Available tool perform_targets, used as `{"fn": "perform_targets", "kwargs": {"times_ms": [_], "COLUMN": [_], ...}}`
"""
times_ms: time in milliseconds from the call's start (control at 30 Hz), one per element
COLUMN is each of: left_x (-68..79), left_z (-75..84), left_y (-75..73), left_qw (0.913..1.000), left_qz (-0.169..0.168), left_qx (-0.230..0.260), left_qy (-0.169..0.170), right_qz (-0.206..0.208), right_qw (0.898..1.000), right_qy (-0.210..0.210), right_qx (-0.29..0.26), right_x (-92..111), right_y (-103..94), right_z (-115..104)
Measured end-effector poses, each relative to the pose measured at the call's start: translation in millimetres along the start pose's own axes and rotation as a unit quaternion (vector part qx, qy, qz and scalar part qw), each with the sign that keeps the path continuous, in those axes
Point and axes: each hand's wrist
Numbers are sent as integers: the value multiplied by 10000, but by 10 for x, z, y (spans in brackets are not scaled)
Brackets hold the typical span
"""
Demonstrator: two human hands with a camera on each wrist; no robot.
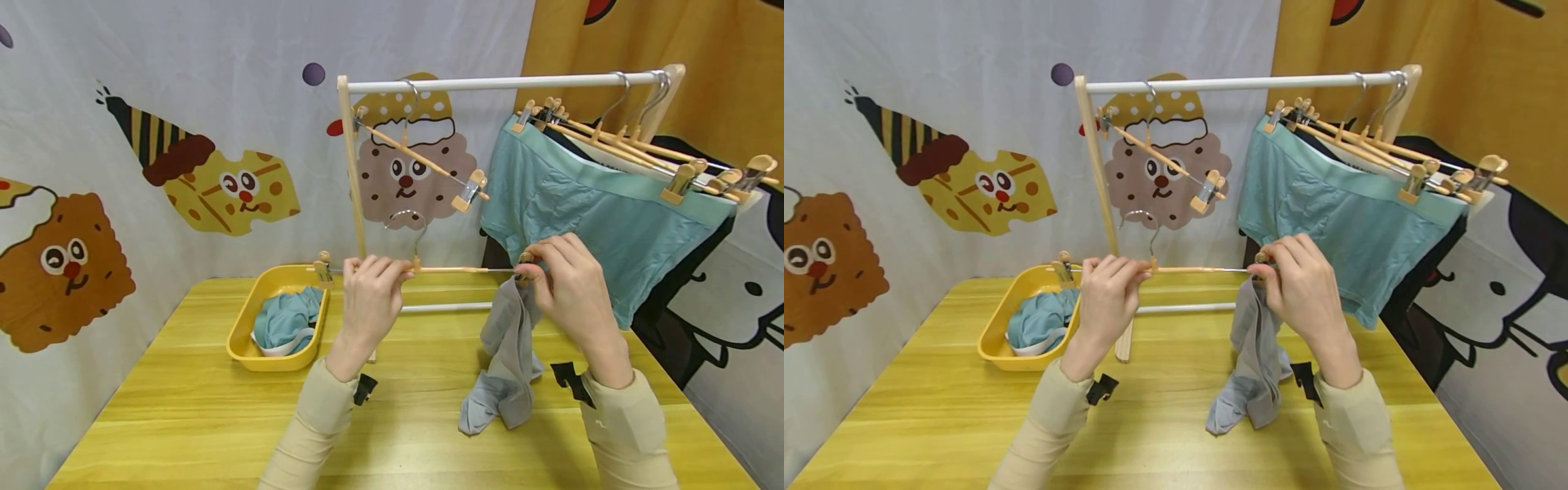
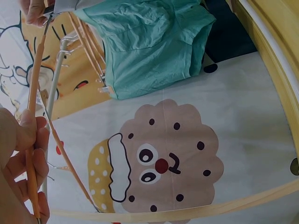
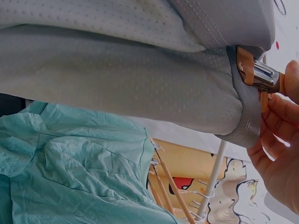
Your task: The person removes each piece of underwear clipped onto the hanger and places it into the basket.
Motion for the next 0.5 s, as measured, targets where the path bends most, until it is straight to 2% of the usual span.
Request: {"fn": "perform_targets", "kwargs": {"times_ms": [233,500], "left_x": [-1,-2], "left_z": [7,16], "left_y": [-3,-3], "left_qw": [10000,10000], "left_qz": [-33,-44], "left_qx": [-14,22], "left_qy": [-6,-4], "right_qz": [282,254], "right_qw": [9995,9996], "right_qy": [-5,7], "right_qx": [-152,-117], "right_x": [-8,-6], "right_y": [9,-2], "right_z": [-25,-25]}}
Point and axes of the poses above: each hand's wrist, its own x-axis away from the middle knuckle, its own y-axis out of the palm, z = x × y, and after that the axes turned 2 degrees about x, right-handed
